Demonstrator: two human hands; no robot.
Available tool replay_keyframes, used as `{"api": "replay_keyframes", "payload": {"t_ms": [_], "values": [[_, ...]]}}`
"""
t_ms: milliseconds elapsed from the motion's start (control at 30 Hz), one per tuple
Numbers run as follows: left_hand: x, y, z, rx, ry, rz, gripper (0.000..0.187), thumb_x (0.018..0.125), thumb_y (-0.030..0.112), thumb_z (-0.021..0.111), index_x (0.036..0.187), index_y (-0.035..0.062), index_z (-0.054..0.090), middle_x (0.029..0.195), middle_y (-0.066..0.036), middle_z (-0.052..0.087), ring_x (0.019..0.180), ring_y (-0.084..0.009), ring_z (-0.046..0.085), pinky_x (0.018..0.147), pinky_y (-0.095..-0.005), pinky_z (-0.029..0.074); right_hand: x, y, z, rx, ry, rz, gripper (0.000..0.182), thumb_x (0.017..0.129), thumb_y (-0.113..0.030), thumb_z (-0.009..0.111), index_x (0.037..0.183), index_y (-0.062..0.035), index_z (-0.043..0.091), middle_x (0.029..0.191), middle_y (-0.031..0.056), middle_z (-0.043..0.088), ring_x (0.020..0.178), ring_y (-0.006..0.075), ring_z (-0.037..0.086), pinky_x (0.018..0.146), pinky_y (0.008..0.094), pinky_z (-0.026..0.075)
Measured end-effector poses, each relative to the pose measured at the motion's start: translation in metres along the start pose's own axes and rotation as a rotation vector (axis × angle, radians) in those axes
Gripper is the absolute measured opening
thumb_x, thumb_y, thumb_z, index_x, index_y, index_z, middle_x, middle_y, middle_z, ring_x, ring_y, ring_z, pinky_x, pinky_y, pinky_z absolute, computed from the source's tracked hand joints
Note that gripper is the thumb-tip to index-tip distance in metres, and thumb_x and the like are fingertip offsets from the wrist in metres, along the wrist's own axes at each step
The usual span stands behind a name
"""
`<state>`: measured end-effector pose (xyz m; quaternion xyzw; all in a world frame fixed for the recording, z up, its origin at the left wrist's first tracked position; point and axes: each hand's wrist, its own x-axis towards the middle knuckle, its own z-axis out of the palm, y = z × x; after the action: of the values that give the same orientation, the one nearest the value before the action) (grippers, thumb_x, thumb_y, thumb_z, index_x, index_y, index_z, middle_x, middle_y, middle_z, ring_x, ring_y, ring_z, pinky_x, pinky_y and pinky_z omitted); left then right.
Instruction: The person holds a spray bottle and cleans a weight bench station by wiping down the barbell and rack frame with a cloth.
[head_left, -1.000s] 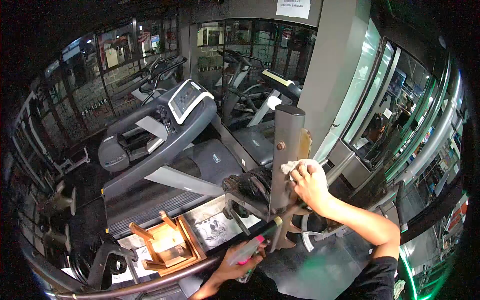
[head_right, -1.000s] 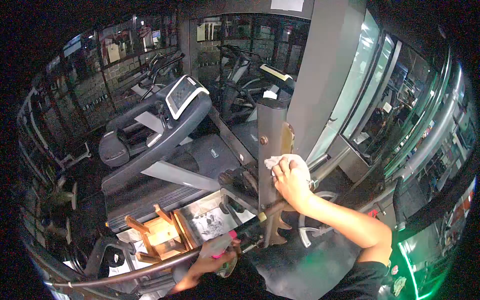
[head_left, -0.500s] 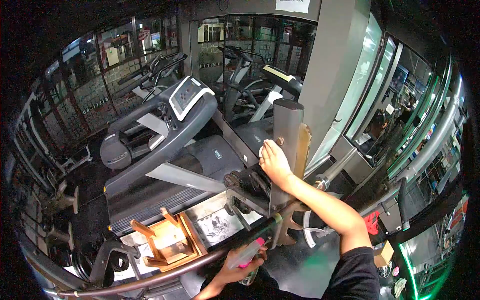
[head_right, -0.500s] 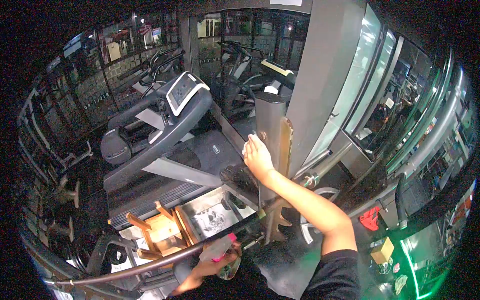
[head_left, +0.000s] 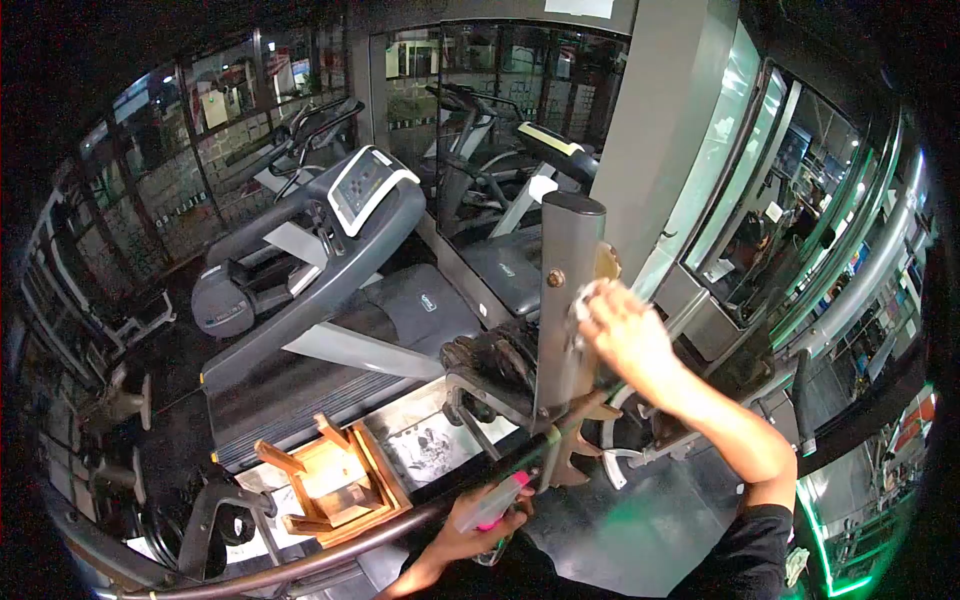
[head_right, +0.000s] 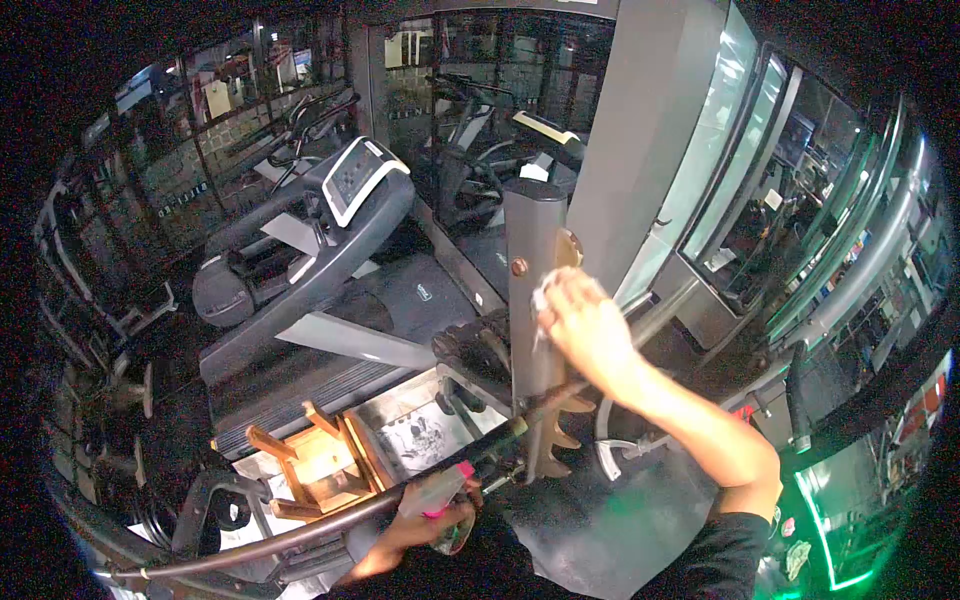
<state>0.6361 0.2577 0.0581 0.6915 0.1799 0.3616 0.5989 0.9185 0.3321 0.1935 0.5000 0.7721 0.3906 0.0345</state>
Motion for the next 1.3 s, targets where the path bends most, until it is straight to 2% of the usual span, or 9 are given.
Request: {"api": "replay_keyframes", "payload": {"t_ms": [233,500,567,767,900,967,1033,1167,1300], "values": [[0.015,-0.001,0.008,-0.007,0.02,0.047,0.033,0.082,0.015,0.069,0.113,0.0058,0.061,0.092,-0.005,0.067,0.084,-0.0133,0.063,0.078,-0.0276,0.049,0.032,0.034,-0.011,-0.017,0.365,0.061,0.038,0.073,-0.016,0.057,0.11,-0.0096,0.056,0.122,0.0141,0.053,0.115,0.0294,0.051,0.102,0.0434,0.038],[0.01,0.002,0.003,0.031,0.002,0.013,0.037,0.084,0.01,0.067,0.12,0.005,0.057,0.091,-0.003,0.062,0.085,-0.0093,0.058,0.075,-0.0239,0.047,-0.046,-0.068,0.103,0.233,-0.015,-0.049,0.021,0.069,-0.017,0.058,0.083,-0.008,0.07,0.118,0.0115,0.057,0.12,0.0263,0.048,0.104,0.0402,0.037],[0.011,-0.002,0.001,-0.089,0.017,0.003,0.035,0.084,0.01,0.067,0.117,0.0041,0.057,0.092,-0.003,0.063,0.084,-0.0087,0.058,0.074,-0.0231,0.047,-0.045,-0.066,0.085,0.201,-0.034,-0.1,0.023,0.071,-0.016,0.058,0.091,-0.0136,0.07,0.115,0.0098,0.06,0.118,0.026,0.051,0.1,0.0391,0.041],[0.015,0.001,-0.002,0.19,0.004,0.043,0.036,0.082,0.015,0.069,0.115,0.0038,0.058,0.094,-0.007,0.066,0.083,-0.0127,0.064,0.074,-0.0277,0.051,0.022,0.013,-0.029,0.636,-1.053,0.01,0.03,0.08,-0.008,0.056,0.108,-0.0156,0.065,0.099,0.0119,0.063,0.096,0.0295,0.062,0.081,0.0409,0.052],[0.016,0.009,0.003,0.02,0.041,0.046,0.034,0.083,0.012,0.069,0.114,0.0057,0.059,0.093,-0.005,0.065,0.081,-0.0103,0.062,0.072,-0.0261,0.05,0.03,0.046,-0.057,0.404,0.045,0.082,0.033,0.08,-0.009,0.054,0.112,-0.0154,0.062,0.114,0.0162,0.058,0.106,0.032,0.058,0.084,0.0379,0.052],[0.019,0.011,0.003,0.084,0.05,0.108,0.032,0.084,0.009,0.068,0.114,0.0049,0.059,0.091,-0.003,0.064,0.078,-0.0077,0.059,0.07,-0.023,0.048,0.042,0.046,-0.048,0.19,0.31,0.104,0.036,0.08,-0.011,0.053,0.115,-0.0169,0.059,0.12,0.0169,0.056,0.111,0.0325,0.056,0.086,0.0376,0.052],[0.021,0.01,0.002,0.071,0.017,0.079,0.032,0.084,0.009,0.068,0.115,0.0051,0.059,0.091,-0.003,0.064,0.077,-0.0073,0.059,0.068,-0.0226,0.048,0.029,0.029,-0.016,0.088,0.027,0.165,0.039,0.081,-0.015,0.05,0.119,-0.0106,0.054,0.124,0.0183,0.054,0.116,0.0326,0.053,0.096,0.0427,0.044],[0.017,0.004,-0.002,-0.002,0.052,0.067,0.032,0.084,0.009,0.068,0.114,0.0057,0.059,0.091,-0.002,0.064,0.074,-0.007,0.059,0.065,-0.0223,0.048,-0.016,-0.037,0.032,-0.117,-0.074,0.161,0.041,0.08,-0.02,0.052,0.114,0.0029,0.054,0.128,0.0221,0.051,0.125,0.0357,0.044,0.106,0.0477,0.031],[0.011,-0.002,-0.004,-0.063,0.09,-0.005,0.03,0.084,0.009,0.068,0.113,0.006,0.059,0.09,-0.002,0.064,0.073,-0.0076,0.059,0.064,-0.0229,0.048,-0.06,-0.069,0.047,0.092,-0.535,-0.022,0.039,0.079,-0.021,0.056,0.116,-0.0069,0.058,0.128,0.017,0.052,0.121,0.0307,0.048,0.101,0.0423,0.037]]}}
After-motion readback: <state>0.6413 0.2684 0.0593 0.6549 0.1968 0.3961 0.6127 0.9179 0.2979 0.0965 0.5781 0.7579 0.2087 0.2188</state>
